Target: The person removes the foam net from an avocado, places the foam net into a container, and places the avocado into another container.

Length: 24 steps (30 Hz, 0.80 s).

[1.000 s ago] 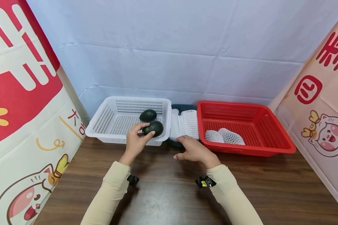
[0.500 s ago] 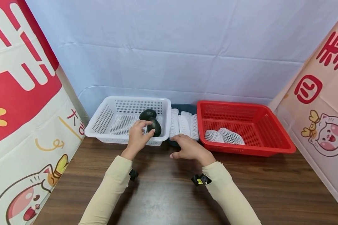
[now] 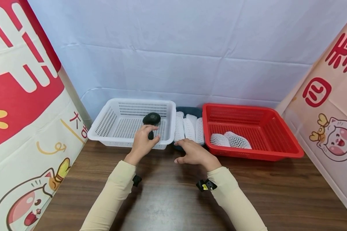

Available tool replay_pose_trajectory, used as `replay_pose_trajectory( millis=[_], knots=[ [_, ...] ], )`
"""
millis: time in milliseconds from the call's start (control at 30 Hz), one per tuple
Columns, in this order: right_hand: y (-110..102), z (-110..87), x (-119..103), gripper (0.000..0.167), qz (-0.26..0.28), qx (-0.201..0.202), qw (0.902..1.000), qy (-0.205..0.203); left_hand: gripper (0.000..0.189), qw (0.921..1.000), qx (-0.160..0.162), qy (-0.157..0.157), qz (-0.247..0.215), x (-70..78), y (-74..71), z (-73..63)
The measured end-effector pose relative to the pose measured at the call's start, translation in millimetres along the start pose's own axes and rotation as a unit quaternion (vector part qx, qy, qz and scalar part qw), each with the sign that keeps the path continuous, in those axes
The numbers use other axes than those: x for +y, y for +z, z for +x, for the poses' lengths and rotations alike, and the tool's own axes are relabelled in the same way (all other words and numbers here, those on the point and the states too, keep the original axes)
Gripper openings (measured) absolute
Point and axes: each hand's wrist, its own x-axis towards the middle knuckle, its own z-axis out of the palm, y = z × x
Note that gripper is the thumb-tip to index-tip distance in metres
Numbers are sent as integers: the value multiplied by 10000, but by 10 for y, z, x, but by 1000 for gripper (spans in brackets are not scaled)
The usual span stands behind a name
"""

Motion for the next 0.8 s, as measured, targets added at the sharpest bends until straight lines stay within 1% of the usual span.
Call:
replay_pose_trajectory(
  millis=[67,133,333,433,533,633,700,800],
  knots=[
    [-2,5,-5,62,-3,41,10000,-20,30,10000,-37,-4,71,6,-14,-3],
    [0,-10,-8,63,-29,70,10000,13,33,9998,-153,13,116,23,-30,-16],
    [-25,-124,-20,63,-336,196,9991,142,43,9961,-825,178,250,172,-108,-66],
    [-52,-177,-8,64,-322,222,9990,208,45,9929,-1095,240,402,244,-119,-96],
    [-81,-206,29,64,-358,267,9987,243,44,9908,-1211,258,540,280,-102,-119],
    [-105,-221,75,61,-423,316,9983,255,43,9893,-1258,325,662,300,-58,-129],
    [-119,-232,106,59,-438,323,9982,269,43,9880,-1286,395,759,324,-24,-130],
    [-139,-257,153,58,-433,309,9982,279,43,9845,-1326,521,1028,370,27,-126]
  ],
)
